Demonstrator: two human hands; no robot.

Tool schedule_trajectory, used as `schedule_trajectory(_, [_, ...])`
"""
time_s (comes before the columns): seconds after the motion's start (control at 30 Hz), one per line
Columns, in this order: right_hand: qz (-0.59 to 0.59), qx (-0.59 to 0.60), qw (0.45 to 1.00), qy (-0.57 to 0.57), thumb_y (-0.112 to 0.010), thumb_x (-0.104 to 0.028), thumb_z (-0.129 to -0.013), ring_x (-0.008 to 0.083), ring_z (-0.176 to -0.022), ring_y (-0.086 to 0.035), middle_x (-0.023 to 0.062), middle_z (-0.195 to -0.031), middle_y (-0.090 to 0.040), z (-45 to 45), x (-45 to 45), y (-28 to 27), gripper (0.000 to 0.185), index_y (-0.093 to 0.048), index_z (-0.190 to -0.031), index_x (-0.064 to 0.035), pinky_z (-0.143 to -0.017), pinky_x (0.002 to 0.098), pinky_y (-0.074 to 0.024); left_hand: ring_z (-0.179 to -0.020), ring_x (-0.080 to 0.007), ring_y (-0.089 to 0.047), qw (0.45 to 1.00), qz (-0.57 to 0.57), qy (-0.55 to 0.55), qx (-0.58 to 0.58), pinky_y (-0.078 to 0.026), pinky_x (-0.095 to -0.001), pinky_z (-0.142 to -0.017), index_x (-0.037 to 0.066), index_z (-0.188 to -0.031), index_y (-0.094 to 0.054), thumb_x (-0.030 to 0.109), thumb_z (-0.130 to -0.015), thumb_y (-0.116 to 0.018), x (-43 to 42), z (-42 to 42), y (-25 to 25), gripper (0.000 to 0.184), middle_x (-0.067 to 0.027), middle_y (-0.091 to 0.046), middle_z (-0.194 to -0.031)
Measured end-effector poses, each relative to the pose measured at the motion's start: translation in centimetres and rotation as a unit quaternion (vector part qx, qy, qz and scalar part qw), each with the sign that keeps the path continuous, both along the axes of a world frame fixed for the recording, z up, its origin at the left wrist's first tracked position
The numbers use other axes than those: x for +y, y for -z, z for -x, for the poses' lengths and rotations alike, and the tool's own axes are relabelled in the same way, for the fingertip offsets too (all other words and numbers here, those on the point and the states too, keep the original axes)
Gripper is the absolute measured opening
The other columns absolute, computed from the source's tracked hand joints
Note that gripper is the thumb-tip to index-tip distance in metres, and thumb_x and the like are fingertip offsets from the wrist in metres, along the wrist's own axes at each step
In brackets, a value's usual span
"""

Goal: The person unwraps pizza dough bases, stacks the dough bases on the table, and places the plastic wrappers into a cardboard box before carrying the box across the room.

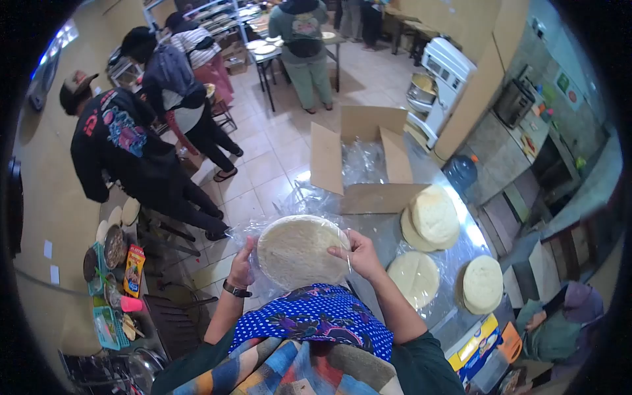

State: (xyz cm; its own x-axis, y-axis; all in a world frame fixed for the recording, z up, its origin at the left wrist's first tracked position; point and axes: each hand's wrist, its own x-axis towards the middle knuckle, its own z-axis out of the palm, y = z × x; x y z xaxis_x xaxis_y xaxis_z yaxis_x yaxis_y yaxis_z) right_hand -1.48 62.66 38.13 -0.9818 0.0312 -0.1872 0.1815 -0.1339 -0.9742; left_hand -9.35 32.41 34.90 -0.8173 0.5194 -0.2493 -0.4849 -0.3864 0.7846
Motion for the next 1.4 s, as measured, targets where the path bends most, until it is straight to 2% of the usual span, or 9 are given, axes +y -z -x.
schedule_trajectory(0.2, [-0.193,0.1,0.976,-0.016,-0.077,-0.02,-0.079,0.0171,-0.099,-0.06,0.0122,-0.108,-0.067,-1.1,0.0,-0.9,0.049,-0.059,-0.12,-0.0001,-0.086,0.0301,-0.0464,-0.114,-0.0222,-0.057,0.999,-0.004,0.038,0.028,-0.047,-0.0398,-0.096,0.002,-0.13,-0.049,0.051,-0.096,-0.044,0.9,-0.5,1.0,0.06,-0.0103,-0.059,-0.124])
schedule_trajectory(0.37, [-0.128,0.042,0.99,-0.031,-0.077,-0.02,-0.079,0.0149,-0.094,-0.061,0.0101,-0.105,-0.068,-2.0,-0.3,-0.1,0.048,-0.061,-0.122,-0.0054,-0.085,0.0299,-0.0474,-0.106,-0.0244,-0.061,0.999,0.028,0.004,-0.04,-0.05,-0.0391,-0.09,0.003,-0.128,-0.05,0.053,-0.096,-0.041,1.7,0.5,1.2,0.061,-0.0103,-0.061,-0.12])
schedule_trajectory(0.53, [0.029,0.033,0.992,0.118,-0.075,-0.009,-0.078,0.0102,-0.09,-0.062,0.0041,-0.101,-0.069,-5.2,4.3,-1.5,0.037,-0.065,-0.113,-0.003,-0.081,0.0269,-0.0496,-0.105,-0.024,-0.061,0.999,-0.016,0.014,-0.034,-0.05,-0.0381,-0.09,0.002,-0.125,-0.054,0.05,-0.099,-0.037,2.0,0.5,-0.5,0.058,-0.0119,-0.062,-0.118])
schedule_trajectory(0.77, [0.093,0.184,0.873,0.443,-0.071,-0.002,-0.079,0.0161,-0.091,-0.064,0.0067,-0.106,-0.066,-9.2,15.0,-3.7,0.039,-0.057,-0.116,-0.0024,-0.081,0.0315,-0.0522,-0.106,-0.0263,-0.061,1.0,-0.006,-0.001,0.013,-0.049,-0.0404,-0.091,0.001,-0.13,-0.049,0.051,-0.098,-0.037,-0.1,1.5,2.7,0.06,-0.0135,-0.06,-0.122])
schedule_trajectory(0.97, [-0.218,0.201,0.768,0.567,-0.07,-0.009,-0.083,0.0161,-0.093,-0.063,0.0087,-0.104,-0.067,-9.3,23.6,-1.2,0.032,-0.06,-0.112,-0.0012,-0.078,0.0305,-0.0521,-0.11,-0.0238,-0.058,0.998,-0.03,-0.031,-0.039,-0.046,-0.0377,-0.094,0.003,-0.131,-0.049,0.046,-0.1,-0.038,-2.8,2.3,0.9,0.054,-0.0119,-0.057,-0.125])
schedule_trajectory(1.1, [-0.569,0.03,0.773,0.279,-0.073,-0.015,-0.078,0.0266,-0.108,-0.059,0.0122,-0.119,-0.06,-9.2,25.9,8.9,0.042,-0.061,-0.116,-0.0057,-0.091,0.0358,-0.0477,-0.107,-0.0227,-0.059,0.995,0.061,-0.066,-0.034,-0.049,-0.0377,-0.09,0.001,-0.131,-0.048,0.049,-0.098,-0.041,-5.4,3.9,4.8,0.059,-0.0121,-0.058,-0.123])
schedule_trajectory(1.17, [-0.568,-0.023,0.799,0.196,-0.073,-0.017,-0.078,0.0309,-0.116,-0.053,0.0131,-0.133,-0.05,-10.3,23.4,11.6,0.049,-0.057,-0.123,-0.007,-0.098,0.0386,-0.0433,-0.108,-0.021,-0.058,0.99,0.113,-0.086,0.008,-0.047,-0.0355,-0.091,-0.001,-0.13,-0.048,0.049,-0.097,-0.043,-4.8,3.4,3.8,0.06,-0.011,-0.057,-0.124])
schedule_trajectory(1.33, [-0.641,-0.162,0.669,0.34,-0.074,-0.041,-0.075,0.034,-0.123,-0.045,0.0154,-0.136,-0.045,-14.5,16.8,13.9,0.065,-0.051,-0.129,-0.0112,-0.103,0.045,-0.0358,-0.111,-0.0167,-0.053,0.965,0.221,-0.136,0.046,-0.041,-0.0303,-0.096,-0.007,-0.129,-0.049,0.048,-0.096,-0.048,-4.3,2.1,2.6,0.063,-0.0088,-0.055,-0.126])
schedule_trajectory(1.4, [-0.603,-0.221,0.691,0.333,-0.076,-0.045,-0.071,0.0336,-0.125,-0.041,0.0149,-0.135,-0.045,-15.1,17.2,13.9,0.075,-0.048,-0.131,-0.0108,-0.105,0.0446,-0.0327,-0.102,-0.0139,-0.052,0.95,0.264,-0.164,0.03,-0.04,-0.0298,-0.092,-0.003,-0.119,-0.058,0.047,-0.095,-0.052,-4.2,2.0,3.2,0.056,-0.007,-0.059,-0.113])
